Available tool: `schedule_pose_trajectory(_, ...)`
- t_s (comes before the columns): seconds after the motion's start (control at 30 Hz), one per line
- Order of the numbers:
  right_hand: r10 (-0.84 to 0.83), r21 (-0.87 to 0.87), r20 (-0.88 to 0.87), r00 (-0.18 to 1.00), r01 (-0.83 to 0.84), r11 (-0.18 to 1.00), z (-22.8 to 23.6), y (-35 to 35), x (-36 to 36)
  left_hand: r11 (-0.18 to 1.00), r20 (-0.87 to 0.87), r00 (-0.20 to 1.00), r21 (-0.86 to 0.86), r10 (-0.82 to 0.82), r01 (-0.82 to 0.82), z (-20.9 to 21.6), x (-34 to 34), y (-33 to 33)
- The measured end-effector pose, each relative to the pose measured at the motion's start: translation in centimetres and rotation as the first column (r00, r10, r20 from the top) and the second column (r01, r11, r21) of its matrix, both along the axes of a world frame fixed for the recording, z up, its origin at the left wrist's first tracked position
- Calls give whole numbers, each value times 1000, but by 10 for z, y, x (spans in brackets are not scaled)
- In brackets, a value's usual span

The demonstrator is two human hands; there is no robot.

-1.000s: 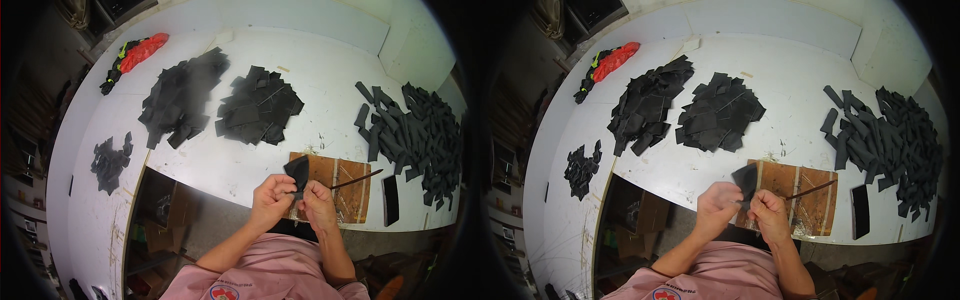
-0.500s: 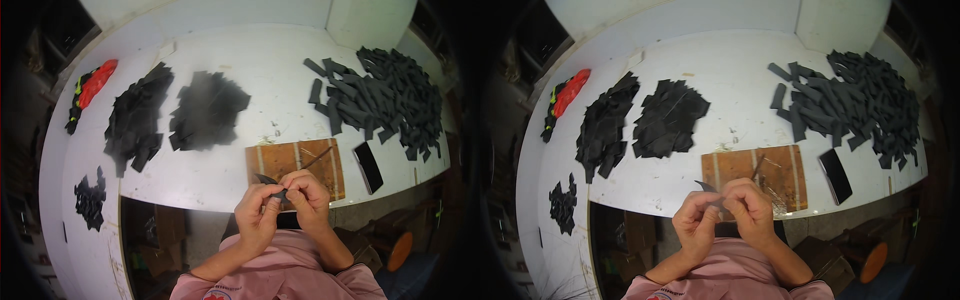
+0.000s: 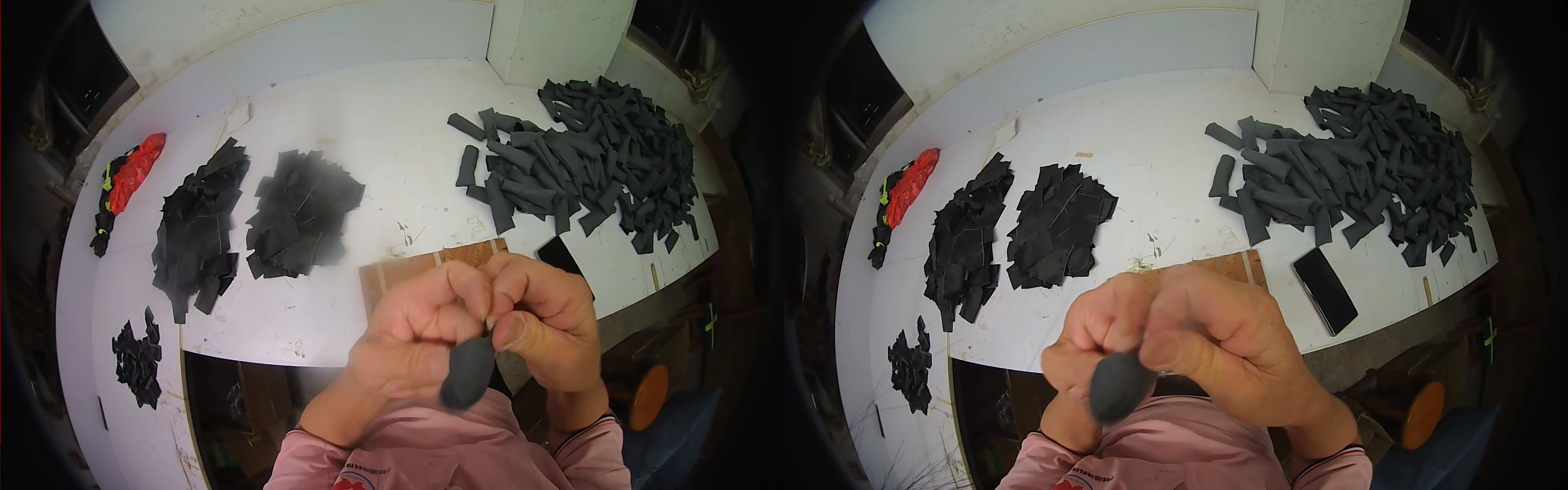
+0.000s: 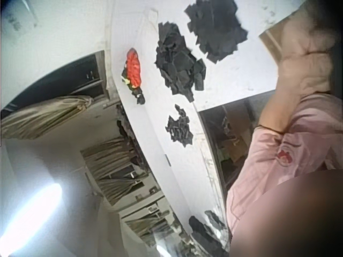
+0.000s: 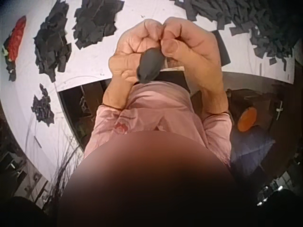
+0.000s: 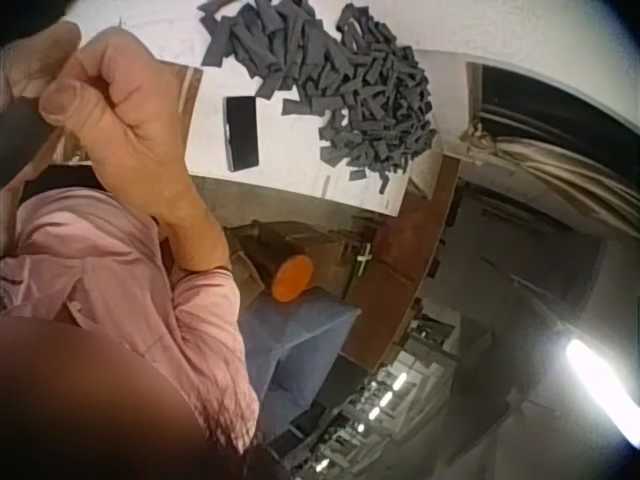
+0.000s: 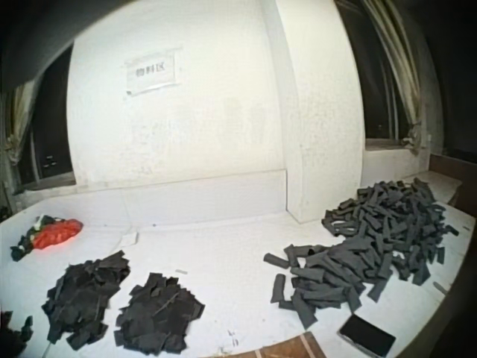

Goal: The recorder is folding and manually trimming black foam pieces at a workbench.

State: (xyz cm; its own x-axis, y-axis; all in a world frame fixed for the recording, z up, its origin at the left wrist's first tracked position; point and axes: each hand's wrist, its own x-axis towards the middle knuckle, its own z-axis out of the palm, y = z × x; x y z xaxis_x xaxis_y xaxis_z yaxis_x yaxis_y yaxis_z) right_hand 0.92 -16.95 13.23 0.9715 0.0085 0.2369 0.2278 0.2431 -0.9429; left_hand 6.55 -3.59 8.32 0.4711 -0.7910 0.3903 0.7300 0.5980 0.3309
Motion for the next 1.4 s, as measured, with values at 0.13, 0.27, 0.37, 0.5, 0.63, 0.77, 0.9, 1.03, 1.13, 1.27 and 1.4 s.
schedule_pose_trajectory(0.13, 71, -222, 21, 997, -64, 973, 0, -15, 12, 982, -229, 963, -157, -144, 109, 12, 11, -11)
schedule_pose_trajectory(0.27, 140, 140, -351, 926, -95, 986, -57, -41, 38, 994, -465, 882, 29, -77, 102, -18, 22, -14)
schedule_pose_trajectory(0.37, 251, 319, -452, 856, -107, 942, -110, -35, 38, 983, -561, 825, 103, -69, 152, -82, 26, -6)
schedule_pose_trajectory(0.5, 146, 196, -472, 869, -59, 979, -135, -34, 37, 966, -673, 738, 226, 59, 129, -85, 24, -10)
schedule_pose_trajectory(0.63, 186, 254, -476, 860, -68, 965, -135, -33, 42, 810, -65, 955, 549, 288, -207, -72, 22, -5)
schedule_pose_trajectory(0.77, 151, 202, -449, 881, -65, 977, -141, -38, 37, 72, 893, 437, 432, 110, -899, -63, 17, -4)
schedule_pose_trajectory(0.9, -237, -262, -169, 957, 188, 947, -123, -33, 30, 347, 905, 360, 271, 226, -898, -43, 20, -6)
schedule_pose_trajectory(1.03, -111, -709, 506, 856, 485, 512, -76, -27, 29, 398, 527, 567, 406, 634, -823, -46, 11, -11)
schedule_pose_trajectory(1.13, 62, -889, 410, 910, 383, 251, -74, -30, 32, 384, 443, 515, 354, 734, -853, -51, 5, -8)
schedule_pose_trajectory(1.27, -46, -859, 295, 954, 287, 424, -117, -35, 31, 475, 496, 632, 418, 595, -775, -66, 11, -18)
schedule_pose_trajectory(1.4, -59, -767, 431, 900, 400, 502, -110, -33, 33, 614, 605, 705, 411, 369, -674, -45, 26, -19)
